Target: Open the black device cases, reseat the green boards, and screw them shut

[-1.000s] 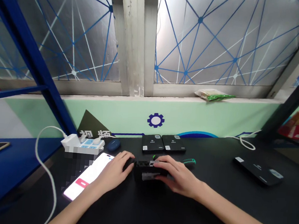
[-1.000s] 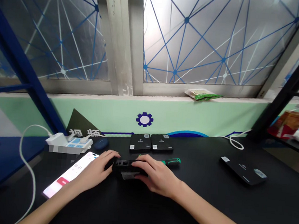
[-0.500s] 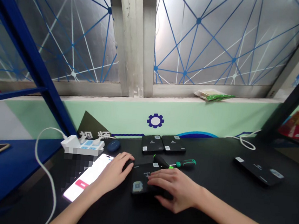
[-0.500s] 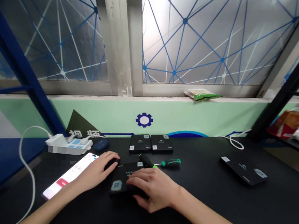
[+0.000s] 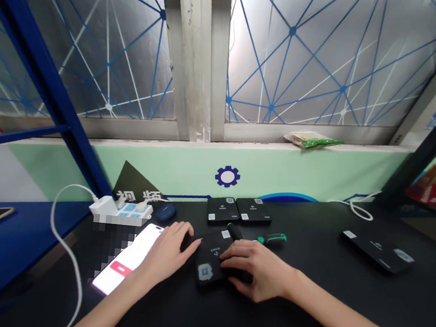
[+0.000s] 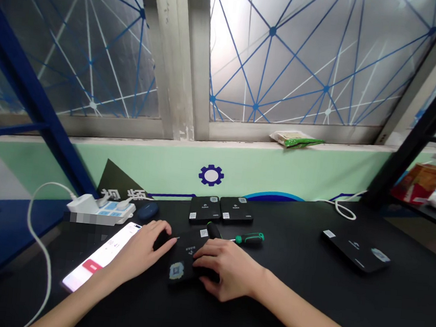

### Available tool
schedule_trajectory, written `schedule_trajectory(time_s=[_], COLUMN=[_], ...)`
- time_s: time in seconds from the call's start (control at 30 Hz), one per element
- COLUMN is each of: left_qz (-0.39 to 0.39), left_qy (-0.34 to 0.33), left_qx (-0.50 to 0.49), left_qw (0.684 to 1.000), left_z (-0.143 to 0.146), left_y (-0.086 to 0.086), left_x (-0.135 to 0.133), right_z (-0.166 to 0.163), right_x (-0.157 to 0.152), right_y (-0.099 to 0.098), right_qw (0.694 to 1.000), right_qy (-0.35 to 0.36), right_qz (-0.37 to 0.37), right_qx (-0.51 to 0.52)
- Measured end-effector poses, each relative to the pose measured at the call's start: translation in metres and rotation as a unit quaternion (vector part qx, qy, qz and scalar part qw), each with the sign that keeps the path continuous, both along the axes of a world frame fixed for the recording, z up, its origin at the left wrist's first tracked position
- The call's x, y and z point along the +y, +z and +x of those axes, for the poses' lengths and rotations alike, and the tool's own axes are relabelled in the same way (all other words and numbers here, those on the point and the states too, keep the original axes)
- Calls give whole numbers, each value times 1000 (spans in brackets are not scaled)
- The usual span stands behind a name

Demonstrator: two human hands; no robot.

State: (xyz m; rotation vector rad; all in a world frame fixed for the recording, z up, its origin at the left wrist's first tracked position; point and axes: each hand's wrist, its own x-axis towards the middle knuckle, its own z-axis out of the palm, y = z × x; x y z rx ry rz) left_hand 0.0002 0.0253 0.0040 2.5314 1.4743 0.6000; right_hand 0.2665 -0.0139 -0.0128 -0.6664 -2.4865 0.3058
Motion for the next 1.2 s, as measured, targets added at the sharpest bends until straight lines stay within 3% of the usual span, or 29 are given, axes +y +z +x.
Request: schedule_trajectory(time_s=[0.13,0.23,0.4,0.6,0.93,1.2], left_qz=[15,29,27,28,0,9], left_qy=[-25,-6,13,-45,71,139], left_qx=[-14,16,7,20,136,205], left_qw=[999,999,1000,998,988,969], left_z=[0,0,0,-1,1,6], left_y=[-5,-3,3,-2,19,17], left_x=[2,3,2,0,-5,-10], right_z=[1,2,6,6,5,6], right_x=[3,6,15,17,19,20], right_y=[-3,-4,-6,-9,-13,-15], right_qw=[1000,1000,999,994,986,986], right_qy=[18,25,-35,-78,-137,-135], right_qz=[-5,3,31,61,76,72], right_qx=[12,16,20,43,61,62])
